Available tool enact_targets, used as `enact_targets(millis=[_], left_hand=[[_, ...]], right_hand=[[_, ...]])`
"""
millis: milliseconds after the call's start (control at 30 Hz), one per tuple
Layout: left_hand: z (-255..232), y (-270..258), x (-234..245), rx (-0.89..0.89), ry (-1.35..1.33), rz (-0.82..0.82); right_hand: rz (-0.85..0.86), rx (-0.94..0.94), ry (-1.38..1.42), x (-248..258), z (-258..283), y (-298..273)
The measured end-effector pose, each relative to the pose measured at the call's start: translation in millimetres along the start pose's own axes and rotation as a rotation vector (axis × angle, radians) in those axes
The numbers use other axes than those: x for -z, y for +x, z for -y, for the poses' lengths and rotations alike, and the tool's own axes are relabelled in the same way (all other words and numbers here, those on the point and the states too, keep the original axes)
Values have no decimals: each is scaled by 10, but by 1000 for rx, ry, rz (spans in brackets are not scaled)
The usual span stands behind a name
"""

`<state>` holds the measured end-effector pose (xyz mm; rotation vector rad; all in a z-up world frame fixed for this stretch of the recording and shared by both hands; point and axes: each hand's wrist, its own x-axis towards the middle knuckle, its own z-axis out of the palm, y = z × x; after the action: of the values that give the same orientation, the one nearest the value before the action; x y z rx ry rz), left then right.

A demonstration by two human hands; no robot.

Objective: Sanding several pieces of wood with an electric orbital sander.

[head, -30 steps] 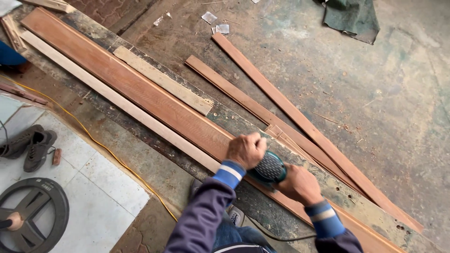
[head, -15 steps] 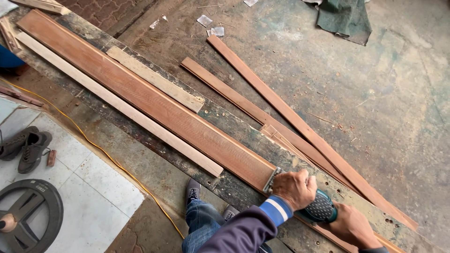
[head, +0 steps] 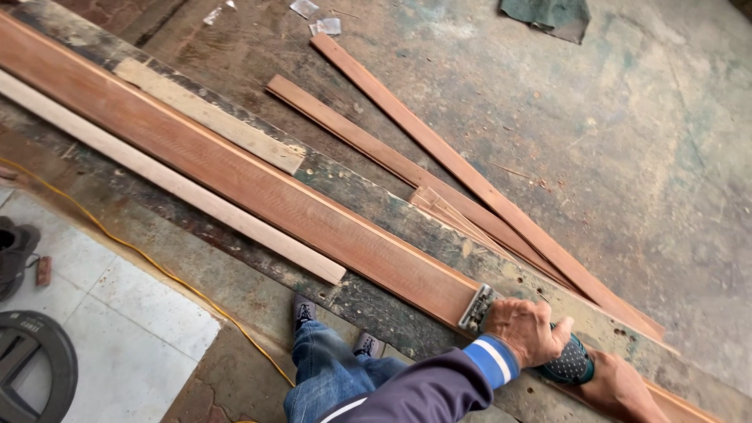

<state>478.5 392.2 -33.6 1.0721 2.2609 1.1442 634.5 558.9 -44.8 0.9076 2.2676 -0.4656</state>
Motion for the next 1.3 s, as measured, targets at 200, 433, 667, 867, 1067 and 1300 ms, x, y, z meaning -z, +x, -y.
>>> enact_targets(millis=[200,433,667,867,1067,1300], left_hand=[[-4,26,-22,-23,-9,-75],[46,26,245,17,13,-111],[189,14,435,24,15,-161],[276,17,605,61,41,-120],[400,2,693,43,53,-167],[456,29,875,76,67,-147]], right_hand=[[-9,-1,29,89,99,-76],[-66,104,53,134,327,-63],[-16,92,62,347,778,-154],[-28,142,27,300,898,-68],[-20,164,32,388,1125,-102],[-20,174,16,416,1300,-84]])
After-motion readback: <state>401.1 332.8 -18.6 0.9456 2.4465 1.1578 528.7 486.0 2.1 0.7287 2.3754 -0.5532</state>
